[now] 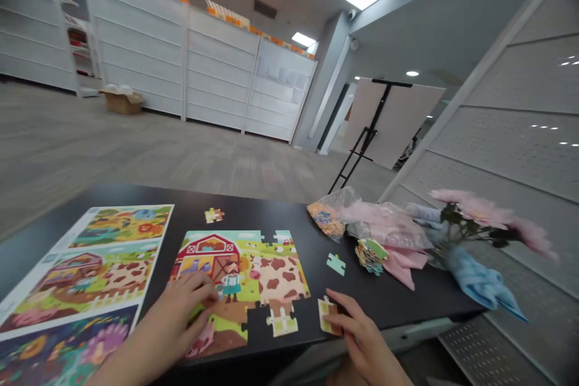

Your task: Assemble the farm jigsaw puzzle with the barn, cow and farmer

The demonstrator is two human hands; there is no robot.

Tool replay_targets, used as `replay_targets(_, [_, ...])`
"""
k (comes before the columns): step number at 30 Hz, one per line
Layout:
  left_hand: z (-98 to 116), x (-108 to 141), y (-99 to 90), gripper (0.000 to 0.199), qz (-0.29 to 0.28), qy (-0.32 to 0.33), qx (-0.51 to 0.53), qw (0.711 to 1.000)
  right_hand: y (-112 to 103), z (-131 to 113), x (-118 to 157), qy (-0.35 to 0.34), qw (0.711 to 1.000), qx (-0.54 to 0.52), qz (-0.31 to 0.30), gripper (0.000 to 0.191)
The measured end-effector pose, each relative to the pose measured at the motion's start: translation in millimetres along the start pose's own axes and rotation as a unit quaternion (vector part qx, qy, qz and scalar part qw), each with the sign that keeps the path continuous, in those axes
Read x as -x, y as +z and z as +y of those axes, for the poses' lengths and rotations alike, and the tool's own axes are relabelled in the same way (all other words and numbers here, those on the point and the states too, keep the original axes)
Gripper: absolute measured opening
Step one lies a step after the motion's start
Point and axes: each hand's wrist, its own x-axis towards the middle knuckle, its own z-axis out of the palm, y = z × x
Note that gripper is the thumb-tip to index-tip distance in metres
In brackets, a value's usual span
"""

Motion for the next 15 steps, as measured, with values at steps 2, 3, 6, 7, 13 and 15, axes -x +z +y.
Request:
replay_targets(2, [-8, 0, 2.7, 0.015, -0.001, 0.018, -0.003, 1.000, -4, -9, 0, 0.063, 0.998, -0.003, 0.026, 0.041])
replay_targets(3, [-10, 1, 3.3, 0.015, -0.003, 0.025, -0.006, 1.000, -6, -12, 0, 0.088, 0.996, -0.006, 0.034, 0.040])
replay_targets(6, [-13, 2, 2.7, 0.015, 0.002, 0.038, -0.014, 0.999, -8, -20, 0, 0.122, 0.992, -0.011, 0.025, 0.048])
replay_targets(7, [-12, 3, 2.3, 0.015, 0.003, 0.037, -0.015, 0.999, -7, -21, 0, 0.125, 0.992, -0.013, 0.016, 0.049])
replay_targets(13, [-3, 2, 2.9, 0.016, 0.004, 0.023, -0.010, 1.000, -1, -33, -11, 0.132, 0.990, -0.044, -0.011, 0.031])
replay_targets(15, [-2, 1, 3.2, 0.015, 0.007, 0.026, -0.007, 1.000, -2, -38, -16, 0.126, 0.991, -0.046, -0.020, 0.035])
